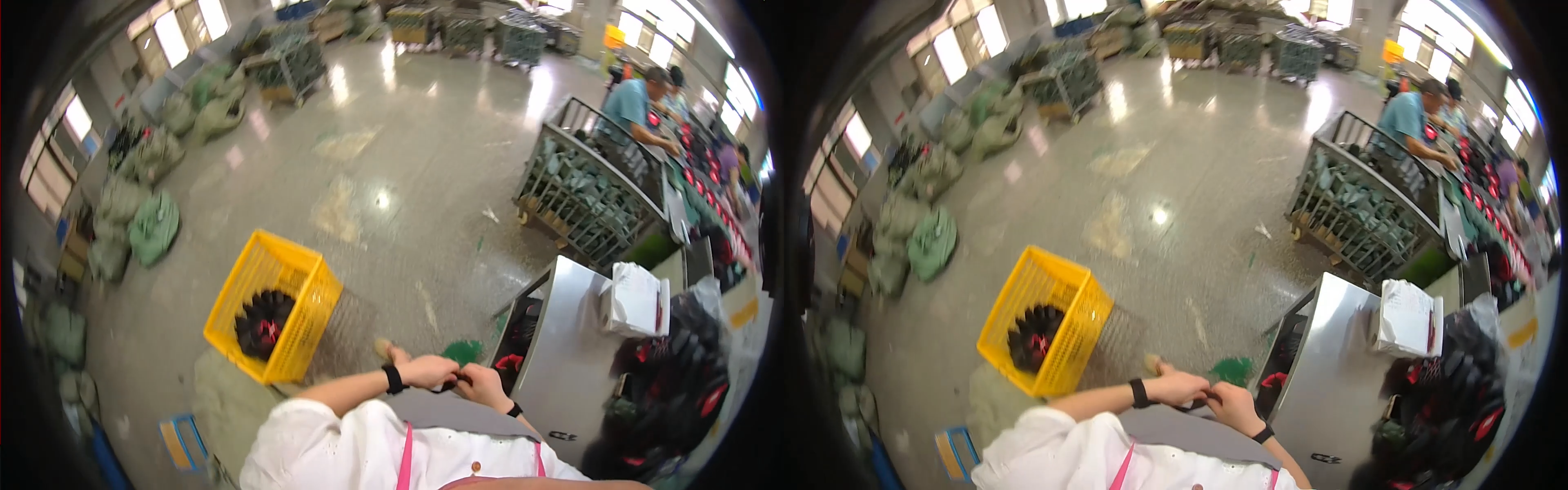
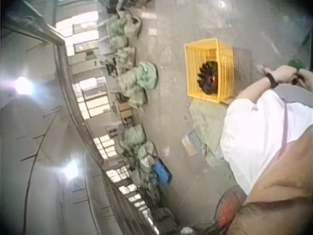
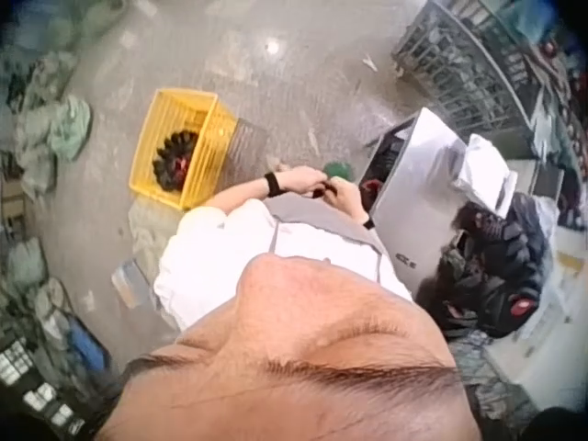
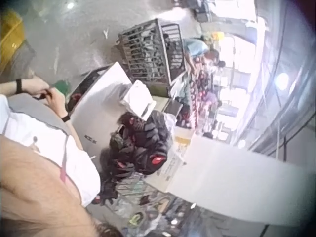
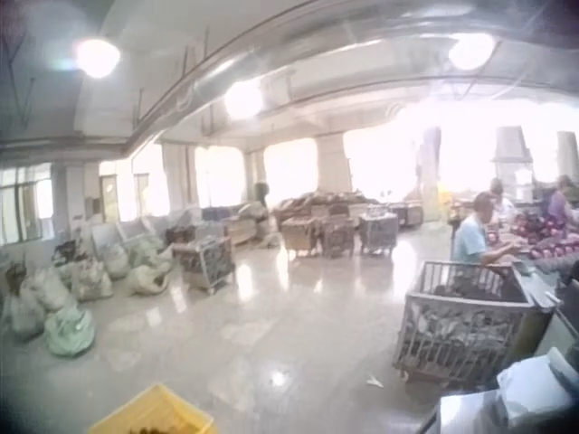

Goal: Inspecting and handling shoe uppers on a work table in a factory setting.

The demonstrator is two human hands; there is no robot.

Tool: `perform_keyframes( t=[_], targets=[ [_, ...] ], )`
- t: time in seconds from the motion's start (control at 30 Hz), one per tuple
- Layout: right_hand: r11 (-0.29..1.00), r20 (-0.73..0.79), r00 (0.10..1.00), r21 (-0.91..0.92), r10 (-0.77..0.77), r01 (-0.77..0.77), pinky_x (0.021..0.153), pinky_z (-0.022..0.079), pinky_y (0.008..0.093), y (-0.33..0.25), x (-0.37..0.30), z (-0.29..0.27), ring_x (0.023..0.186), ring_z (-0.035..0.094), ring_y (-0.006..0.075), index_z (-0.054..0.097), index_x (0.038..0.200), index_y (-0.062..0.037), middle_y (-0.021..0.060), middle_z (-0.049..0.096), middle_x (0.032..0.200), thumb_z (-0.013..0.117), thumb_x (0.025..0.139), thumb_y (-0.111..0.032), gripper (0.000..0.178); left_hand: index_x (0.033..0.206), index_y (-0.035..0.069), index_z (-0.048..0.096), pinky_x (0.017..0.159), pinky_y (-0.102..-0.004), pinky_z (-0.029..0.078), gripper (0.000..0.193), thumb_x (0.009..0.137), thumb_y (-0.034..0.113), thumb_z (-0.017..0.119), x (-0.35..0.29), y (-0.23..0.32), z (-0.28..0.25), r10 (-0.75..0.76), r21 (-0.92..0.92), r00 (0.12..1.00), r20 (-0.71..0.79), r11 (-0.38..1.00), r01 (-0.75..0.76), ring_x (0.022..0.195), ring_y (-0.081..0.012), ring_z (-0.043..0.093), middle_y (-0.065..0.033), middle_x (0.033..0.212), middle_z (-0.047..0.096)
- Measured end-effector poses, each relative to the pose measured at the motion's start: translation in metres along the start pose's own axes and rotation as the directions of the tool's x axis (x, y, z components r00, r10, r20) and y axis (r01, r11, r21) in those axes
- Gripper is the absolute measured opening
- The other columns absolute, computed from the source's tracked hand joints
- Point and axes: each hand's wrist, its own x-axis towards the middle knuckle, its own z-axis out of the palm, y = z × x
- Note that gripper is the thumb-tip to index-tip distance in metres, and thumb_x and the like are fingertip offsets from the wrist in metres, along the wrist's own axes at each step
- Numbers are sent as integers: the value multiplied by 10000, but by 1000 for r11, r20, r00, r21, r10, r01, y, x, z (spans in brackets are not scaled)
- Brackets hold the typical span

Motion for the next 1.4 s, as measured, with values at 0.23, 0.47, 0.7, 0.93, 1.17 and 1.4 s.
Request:
perform_keyframes(
  t=[0.23, 0.47, 0.7, 0.93, 1.17, 1.4],
  targets=[
    [930, 427, 852, 62, 304, -363, 553, 469, 332, 9, 18, 10, 576, 600, 254, 609, 840, 15, 146, 606, 674, 585, 837, -194, 210, 891, 48, 534, 655, -402, 463, 123, 801, 127, 562, -6, -39, 41, 155, 57, 920, -360, 988, -144, 795, -332, 581, -126, 809, 573],
    [839, 696, 696, 261, 180, -478, 541, 466, 267, 7, 63, 49, 565, 582, 117, 609, 841, 30, 73, 598, 632, 573, 862, -172, 207, 893, 36, 537, 693, -408, 461, 154, 796, 148, 579, -55, -54, 36, -85, -139, 898, -432, 990, 26, 833, -333, 579, -138, 856, 576],
    [988, 514, 846, 19, -141, 153, 530, 448, 349, -44, 118, 93, 585, 588, 295, 661, 816, -45, 157, 584, 665, 697, 696, -165, 174, 900, 53, 580, 680, -438, 459, 213, 775, 225, 593, -113, -94, 13, -218, -338, 888, -406, 938, 76, 774, -359, 592, -161, 796, 619],
    [991, 629, 770, -129, 103, -27, 518, 445, 371, -59, 164, 157, 578, 586, 305, 663, 782, -59, 155, 577, 631, 698, 709, -189, 153, 903, 75, 642, 654, -458, 465, 261, 766, 279, 552, -154, -175, -16, -79, -283, 983, -167, 959, 29, 741, -371, 598, -178, 765, 630],
    [948, 845, 447, -316, 294, -25, 582, 461, 402, -77, 229, 270, 646, 599, 332, 596, 946, -51, 159, 603, 691, 563, 831, -235, 220, 963, 75, 647, 742, -407, 481, 307, 782, 308, 561, -300, -430, 30, -809, -731, 389, -441, 575, 368, 863, -297, 622, -153, 934, 648],
    [878, 746, 482, -464, 459, -117, 563, 467, 388, -84, 279, 295, 618, 605, 307, 589, 986, -64, 135, 600, 679, 550, 837, -224, 223, 1187, 55, 467, 857, -482, 467, 436, 828, 284, 559, -403, -621, 88, -990, -654, 77, 117, -19, 757, 1098, -337, 522, -155, 1264, 446]
  ],
)
